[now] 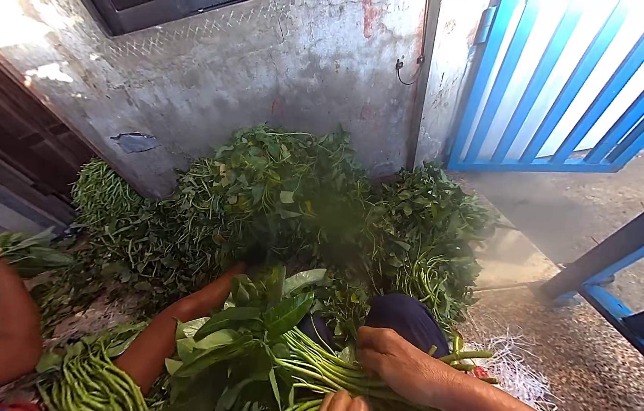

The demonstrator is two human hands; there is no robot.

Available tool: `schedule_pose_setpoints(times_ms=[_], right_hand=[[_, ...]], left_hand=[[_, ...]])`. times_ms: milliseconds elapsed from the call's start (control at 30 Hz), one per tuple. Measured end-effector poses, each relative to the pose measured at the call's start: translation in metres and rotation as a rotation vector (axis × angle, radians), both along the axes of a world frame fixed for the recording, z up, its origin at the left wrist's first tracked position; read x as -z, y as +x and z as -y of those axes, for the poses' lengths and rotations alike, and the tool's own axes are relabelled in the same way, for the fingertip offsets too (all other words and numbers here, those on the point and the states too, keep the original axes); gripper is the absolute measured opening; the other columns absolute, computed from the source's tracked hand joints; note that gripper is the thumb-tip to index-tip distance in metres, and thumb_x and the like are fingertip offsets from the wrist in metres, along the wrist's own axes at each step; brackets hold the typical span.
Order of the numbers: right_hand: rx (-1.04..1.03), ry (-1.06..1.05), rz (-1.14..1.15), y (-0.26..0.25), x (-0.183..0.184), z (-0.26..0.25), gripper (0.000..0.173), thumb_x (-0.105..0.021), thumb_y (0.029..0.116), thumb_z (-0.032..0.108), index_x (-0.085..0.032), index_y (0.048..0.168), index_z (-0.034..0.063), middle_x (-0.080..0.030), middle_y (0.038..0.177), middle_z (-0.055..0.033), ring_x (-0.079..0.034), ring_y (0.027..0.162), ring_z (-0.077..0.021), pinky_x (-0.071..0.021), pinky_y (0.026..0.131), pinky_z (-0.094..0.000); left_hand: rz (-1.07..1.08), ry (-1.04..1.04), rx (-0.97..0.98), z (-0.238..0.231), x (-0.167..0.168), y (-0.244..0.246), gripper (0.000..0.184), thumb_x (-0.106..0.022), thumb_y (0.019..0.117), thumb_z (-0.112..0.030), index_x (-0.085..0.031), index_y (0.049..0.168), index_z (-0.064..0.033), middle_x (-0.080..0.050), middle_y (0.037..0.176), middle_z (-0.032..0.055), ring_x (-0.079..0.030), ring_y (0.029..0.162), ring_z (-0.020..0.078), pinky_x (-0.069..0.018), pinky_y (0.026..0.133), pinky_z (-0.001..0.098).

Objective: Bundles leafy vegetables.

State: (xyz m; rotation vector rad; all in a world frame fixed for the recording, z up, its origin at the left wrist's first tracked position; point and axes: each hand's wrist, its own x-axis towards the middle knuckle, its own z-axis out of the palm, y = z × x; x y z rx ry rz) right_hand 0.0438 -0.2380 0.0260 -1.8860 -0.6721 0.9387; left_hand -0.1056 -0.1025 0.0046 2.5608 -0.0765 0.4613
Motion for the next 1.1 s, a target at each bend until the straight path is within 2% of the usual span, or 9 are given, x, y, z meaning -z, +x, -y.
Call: schedule_pose_setpoints(times_ms=[67,133,167,333,467,633,933,1033,1100], right_hand=[[0.003,0.047,-0.057,0.0,-0.003,0.0,0.02,-0.045,0.1047,0.019,-0.059,0.098,0.0072,-0.059,0.082,-0.0026,-0.058,0.076,-0.0122,-0.0476,0.072,-0.0333],[0.018,0.074,-0.135,0.001,-0.003,-0.001,0.019,-0.046,0.1047,0.019,-0.059,0.096,0.0085,-0.058,0.081,-0.0003,-0.056,0.074,-0.0096,-0.0461,0.07,-0.0307],[0.038,0.077,-0.168,0.001,-0.002,-0.002,0.019,-0.046,0.1045,0.019,-0.059,0.095,0.0091,-0.058,0.08,0.0004,-0.056,0.073,-0.0091,-0.0455,0.069,-0.0302],[0.051,0.046,-0.217,0.005,-0.002,-0.005,0.019,-0.048,0.1048,0.021,-0.06,0.094,0.01,-0.057,0.078,0.002,-0.053,0.069,-0.0079,-0.0423,0.065,-0.0282],[0.007,0.084,-0.187,0.006,0.005,-0.003,0.02,-0.049,0.1044,0.022,-0.061,0.094,0.0096,-0.056,0.078,0.0017,-0.053,0.07,-0.0078,-0.044,0.067,-0.0282],[-0.054,0.128,-0.075,0.009,0.012,-0.002,0.021,-0.048,0.1044,0.02,-0.06,0.093,0.0077,-0.054,0.075,0.0004,-0.052,0.067,-0.0088,-0.0438,0.065,-0.0286],[-0.082,0.08,-0.002,0.017,0.018,-0.005,0.022,-0.047,0.1042,0.019,-0.06,0.095,0.0042,-0.053,0.076,-0.0039,-0.052,0.068,-0.0136,-0.0443,0.066,-0.0334],[-0.075,0.075,0.021,0.017,0.021,-0.008,0.022,-0.046,0.1043,0.019,-0.06,0.096,0.003,-0.054,0.078,-0.0062,-0.054,0.07,-0.016,-0.0455,0.067,-0.0359],[-0.07,0.105,0.029,0.017,0.021,-0.011,0.023,-0.046,0.1048,0.019,-0.059,0.096,0.0028,-0.054,0.078,-0.0064,-0.054,0.07,-0.0157,-0.0459,0.068,-0.0354]], left_hand=[[-0.013,0.045,0.054,-0.006,-0.009,0.002,0.02,-0.06,0.0971,-0.01,-0.074,0.085,-0.004,-0.066,0.089,0.0135,-0.066,0.086,0.0281,-0.0564,0.07,0.0383],[-0.025,0.032,0.15,-0.014,-0.016,0.008,0.019,-0.061,0.0966,-0.009,-0.074,0.083,-0.0057,-0.07,0.109,0.0142,-0.068,0.1,0.0251,-0.0588,0.081,0.0355],[-0.022,-0.004,0.209,-0.019,-0.016,0.011,0.02,-0.06,0.0968,-0.008,-0.073,0.082,-0.0058,-0.071,0.111,0.0125,-0.068,0.102,0.0228,-0.0586,0.083,0.0337],[-0.035,-0.307,0.402,-0.036,-0.007,0.026,0.017,-0.058,0.096,-0.001,-0.071,0.085,0.0005,-0.075,0.1,0.0122,-0.07,0.1,0.02,-0.0565,0.093,0.0335],[-0.073,-0.412,0.378,-0.037,-0.006,0.028,0.013,-0.062,0.0948,0.001,-0.071,0.086,0.0017,-0.074,0.095,0.0119,-0.071,0.092,0.0155,-0.0594,0.084,0.03],[-0.133,-0.418,0.336,-0.04,-0.004,0.032,0.012,-0.063,0.0935,-0.001,-0.072,0.086,0.0002,-0.072,0.087,0.0093,-0.069,0.08,0.0118,-0.0577,0.074,0.0268],[-0.183,-0.441,0.309,-0.043,-0.001,0.036,0.011,-0.065,0.0917,-0.001,-0.072,0.084,0.0,-0.071,0.082,0.0079,-0.066,0.074,0.0106,-0.0555,0.07,0.0265],[-0.203,-0.348,0.31,-0.041,-0.006,0.036,0.013,-0.064,0.0929,-0.004,-0.072,0.083,-0.0002,-0.069,0.08,0.0094,-0.066,0.073,0.0138,-0.0553,0.068,0.0296],[-0.177,-0.167,0.339,-0.035,-0.013,0.034,0.017,-0.061,0.0951,-0.006,-0.071,0.082,-0.0009,-0.069,0.081,0.0115,-0.068,0.073,0.02,-0.0564,0.065,0.0364]])
